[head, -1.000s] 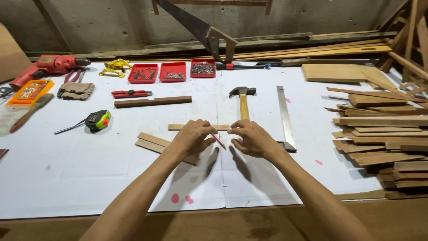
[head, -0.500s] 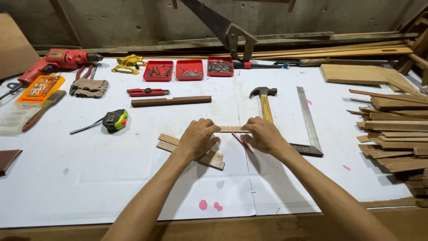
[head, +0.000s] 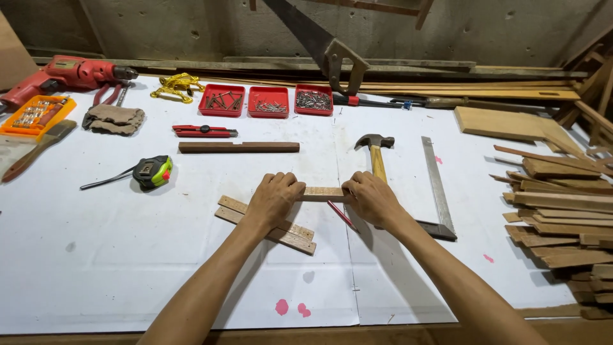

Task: The recorder measures wooden strips and marks them for cutting as part of furniture assembly or construction.

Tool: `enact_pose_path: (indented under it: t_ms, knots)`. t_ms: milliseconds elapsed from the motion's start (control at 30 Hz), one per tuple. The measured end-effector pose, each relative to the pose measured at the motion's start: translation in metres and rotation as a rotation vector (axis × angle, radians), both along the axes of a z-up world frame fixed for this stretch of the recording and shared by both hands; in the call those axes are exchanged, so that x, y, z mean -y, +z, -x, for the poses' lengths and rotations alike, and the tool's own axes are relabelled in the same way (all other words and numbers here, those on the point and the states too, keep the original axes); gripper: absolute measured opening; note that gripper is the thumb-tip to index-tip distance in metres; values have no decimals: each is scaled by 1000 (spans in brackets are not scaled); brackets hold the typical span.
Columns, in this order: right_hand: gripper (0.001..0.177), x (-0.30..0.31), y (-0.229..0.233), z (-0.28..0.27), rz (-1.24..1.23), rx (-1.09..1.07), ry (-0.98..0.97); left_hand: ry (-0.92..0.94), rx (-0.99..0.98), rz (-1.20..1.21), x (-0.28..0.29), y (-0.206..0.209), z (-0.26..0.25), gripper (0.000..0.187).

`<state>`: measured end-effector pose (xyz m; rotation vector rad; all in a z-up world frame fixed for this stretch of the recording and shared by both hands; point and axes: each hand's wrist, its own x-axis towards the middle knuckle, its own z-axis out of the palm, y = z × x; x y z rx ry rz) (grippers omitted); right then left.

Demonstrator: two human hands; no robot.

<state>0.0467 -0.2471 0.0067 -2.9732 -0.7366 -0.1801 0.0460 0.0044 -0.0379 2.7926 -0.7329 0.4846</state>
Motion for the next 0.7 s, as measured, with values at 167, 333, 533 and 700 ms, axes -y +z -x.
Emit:
enact_pose_path:
  t_ms: [167,333,533,700]
  knots:
    - [20,-25,-4,-19,-72,3,111,33,110,-56,-43,17,7,17]
    - [21,-89,-12,-33,-147,-3,268,109,146,-118,-103,25,20,15]
    - [22,-150,-28,-71,-174,-7,350,237,122,-148,-156,18,6,5]
    - [16,-169,-46,-108,-99,41,358,274,115,-17,-167,29,-10,4]
